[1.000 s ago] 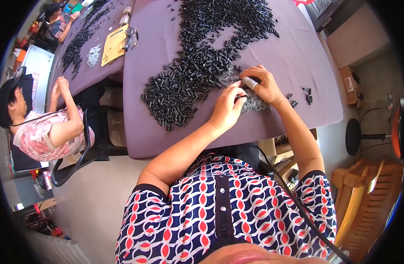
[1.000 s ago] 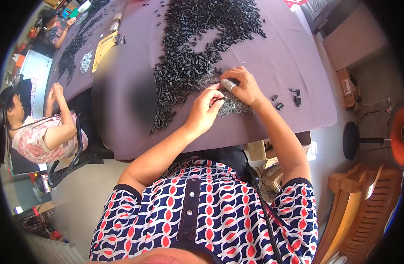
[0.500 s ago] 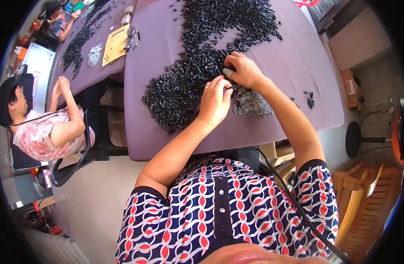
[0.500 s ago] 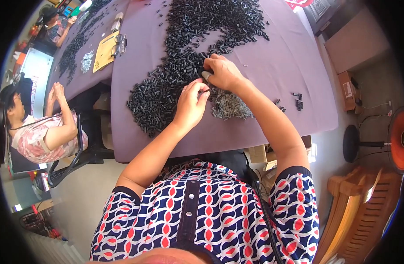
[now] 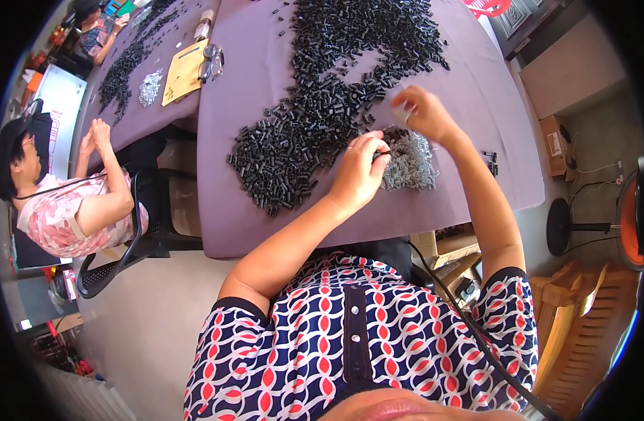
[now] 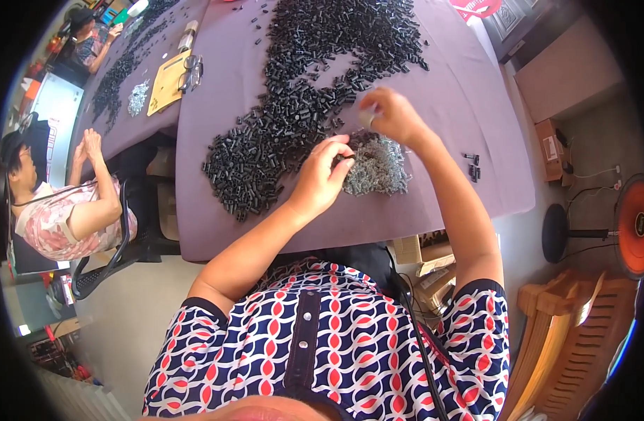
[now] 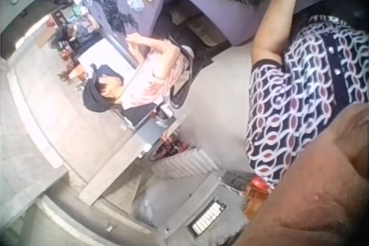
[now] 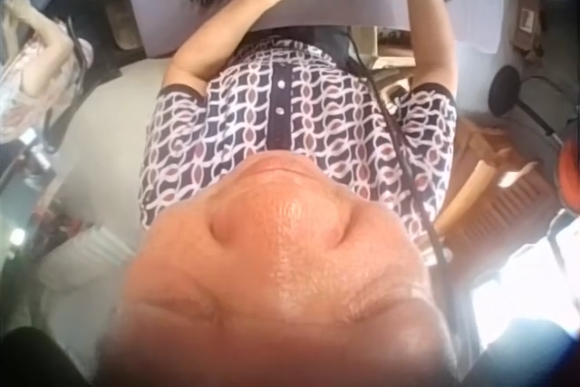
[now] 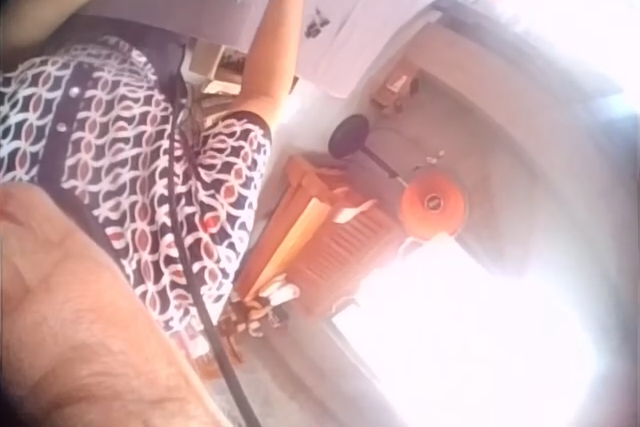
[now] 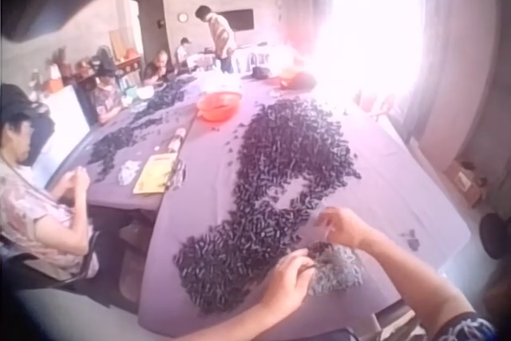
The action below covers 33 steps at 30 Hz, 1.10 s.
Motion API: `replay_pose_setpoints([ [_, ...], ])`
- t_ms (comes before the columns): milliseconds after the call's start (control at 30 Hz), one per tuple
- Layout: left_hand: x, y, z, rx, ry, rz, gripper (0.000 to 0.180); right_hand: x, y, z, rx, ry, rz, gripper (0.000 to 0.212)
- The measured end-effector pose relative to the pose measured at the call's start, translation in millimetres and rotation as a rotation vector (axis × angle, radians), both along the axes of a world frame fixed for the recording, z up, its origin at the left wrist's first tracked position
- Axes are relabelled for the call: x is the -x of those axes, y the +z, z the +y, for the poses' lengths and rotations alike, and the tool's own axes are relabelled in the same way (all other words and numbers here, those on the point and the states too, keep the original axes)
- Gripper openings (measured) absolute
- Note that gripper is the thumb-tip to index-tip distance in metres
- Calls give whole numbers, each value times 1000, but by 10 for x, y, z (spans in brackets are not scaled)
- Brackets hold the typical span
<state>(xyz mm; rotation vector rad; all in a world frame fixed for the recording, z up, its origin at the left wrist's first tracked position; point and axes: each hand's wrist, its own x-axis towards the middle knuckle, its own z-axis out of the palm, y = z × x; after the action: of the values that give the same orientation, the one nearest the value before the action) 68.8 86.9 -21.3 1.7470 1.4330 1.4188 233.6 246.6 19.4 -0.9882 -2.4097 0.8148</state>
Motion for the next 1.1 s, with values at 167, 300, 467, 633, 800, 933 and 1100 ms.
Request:
replay_pose_setpoints([
  [167, 353, 21, -85, 158, 40, -32, 13, -59, -130, 870, -150, -405, -283, 51],
  [300, 507, 66, -227, 168, 100, -11, 12, 393, -196, 912, -114, -455, -353, 63],
  [467, 545, 58, -256, 137, 79, 16, 12, 923, -254, 560, -120, -325, -328, 60],
  [633, 580, 53, -260, 106, 48, 25, 12, 1278, -194, 109, -145, -205, -295, 60],
  [800, 570, 171, -420, 97, 6, 4, 13, 1276, -139, -229, -154, -161, -289, 45],
  [933, 655, 120, -519, 79, -3, 49, 12, 1248, -135, -496, -259, -135, -249, 35],
  [1100, 661, 155, -638, 5, -16, 175, 13, 1171, -98, -781, -265, -75, -246, 33],
])
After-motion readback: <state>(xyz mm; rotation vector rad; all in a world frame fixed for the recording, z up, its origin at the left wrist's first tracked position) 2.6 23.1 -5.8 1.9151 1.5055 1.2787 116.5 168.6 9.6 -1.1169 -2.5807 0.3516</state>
